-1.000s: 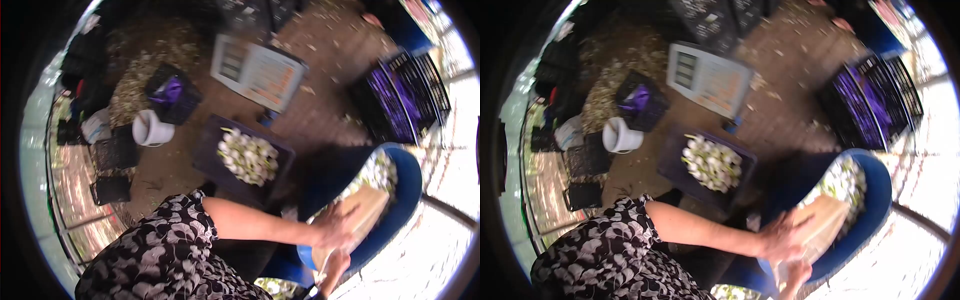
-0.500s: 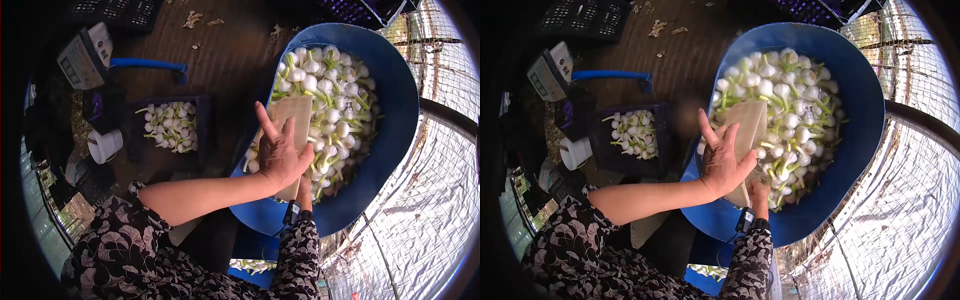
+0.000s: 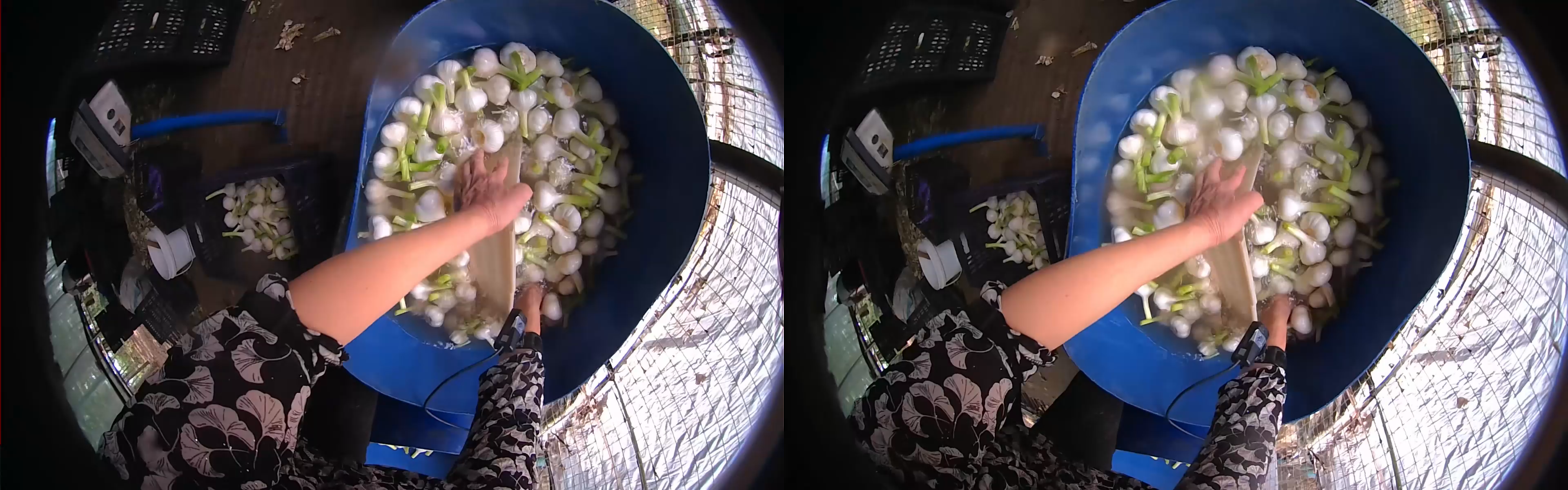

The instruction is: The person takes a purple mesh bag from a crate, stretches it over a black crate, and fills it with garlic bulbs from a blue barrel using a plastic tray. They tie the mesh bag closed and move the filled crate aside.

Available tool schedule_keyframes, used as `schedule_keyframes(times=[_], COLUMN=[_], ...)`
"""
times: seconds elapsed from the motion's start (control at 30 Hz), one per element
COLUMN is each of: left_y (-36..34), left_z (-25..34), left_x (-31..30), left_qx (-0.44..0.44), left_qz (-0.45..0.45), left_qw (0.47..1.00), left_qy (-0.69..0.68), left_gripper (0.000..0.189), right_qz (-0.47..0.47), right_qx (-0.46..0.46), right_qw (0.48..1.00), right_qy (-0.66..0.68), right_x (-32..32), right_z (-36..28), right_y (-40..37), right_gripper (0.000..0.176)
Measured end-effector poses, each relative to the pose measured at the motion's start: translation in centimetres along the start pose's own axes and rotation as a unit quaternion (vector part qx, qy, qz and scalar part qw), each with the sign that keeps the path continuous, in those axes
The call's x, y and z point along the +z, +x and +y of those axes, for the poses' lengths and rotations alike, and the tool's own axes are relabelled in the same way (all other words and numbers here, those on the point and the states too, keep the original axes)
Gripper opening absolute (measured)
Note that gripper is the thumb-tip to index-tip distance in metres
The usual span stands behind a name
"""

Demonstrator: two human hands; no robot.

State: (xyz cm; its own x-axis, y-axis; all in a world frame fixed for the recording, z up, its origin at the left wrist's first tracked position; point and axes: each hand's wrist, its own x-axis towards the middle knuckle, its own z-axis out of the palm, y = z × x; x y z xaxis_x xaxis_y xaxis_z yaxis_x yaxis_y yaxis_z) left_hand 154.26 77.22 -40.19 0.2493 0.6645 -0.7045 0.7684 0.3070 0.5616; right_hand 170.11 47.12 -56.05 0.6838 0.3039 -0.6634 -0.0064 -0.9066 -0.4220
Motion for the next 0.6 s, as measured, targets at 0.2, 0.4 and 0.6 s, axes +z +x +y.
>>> schedule_keyframes(times=[0.2,0.4,0.6], left_y=[8.0,3.3,-6.2], left_z=[-1.7,-5.0,-2.5], left_x=[1.1,-0.2,-3.4], left_qx=[-0.145,-0.149,-0.132], left_qz=[-0.145,-0.014,0.012], left_qw=[0.974,0.956,0.955], left_qy=[-0.093,-0.253,-0.265], left_gripper=[0.043,0.043,0.055], right_qz=[0.131,0.338,0.285], right_qx=[-0.125,-0.114,-0.057], right_qw=[0.972,0.934,0.954], right_qy=[-0.149,0.004,0.077], right_x=[0.3,-0.8,-4.3], right_z=[-0.3,-11.8,-12.0], right_y=[2.9,-7.5,-14.7], right_gripper=[0.015,0.022,0.019])
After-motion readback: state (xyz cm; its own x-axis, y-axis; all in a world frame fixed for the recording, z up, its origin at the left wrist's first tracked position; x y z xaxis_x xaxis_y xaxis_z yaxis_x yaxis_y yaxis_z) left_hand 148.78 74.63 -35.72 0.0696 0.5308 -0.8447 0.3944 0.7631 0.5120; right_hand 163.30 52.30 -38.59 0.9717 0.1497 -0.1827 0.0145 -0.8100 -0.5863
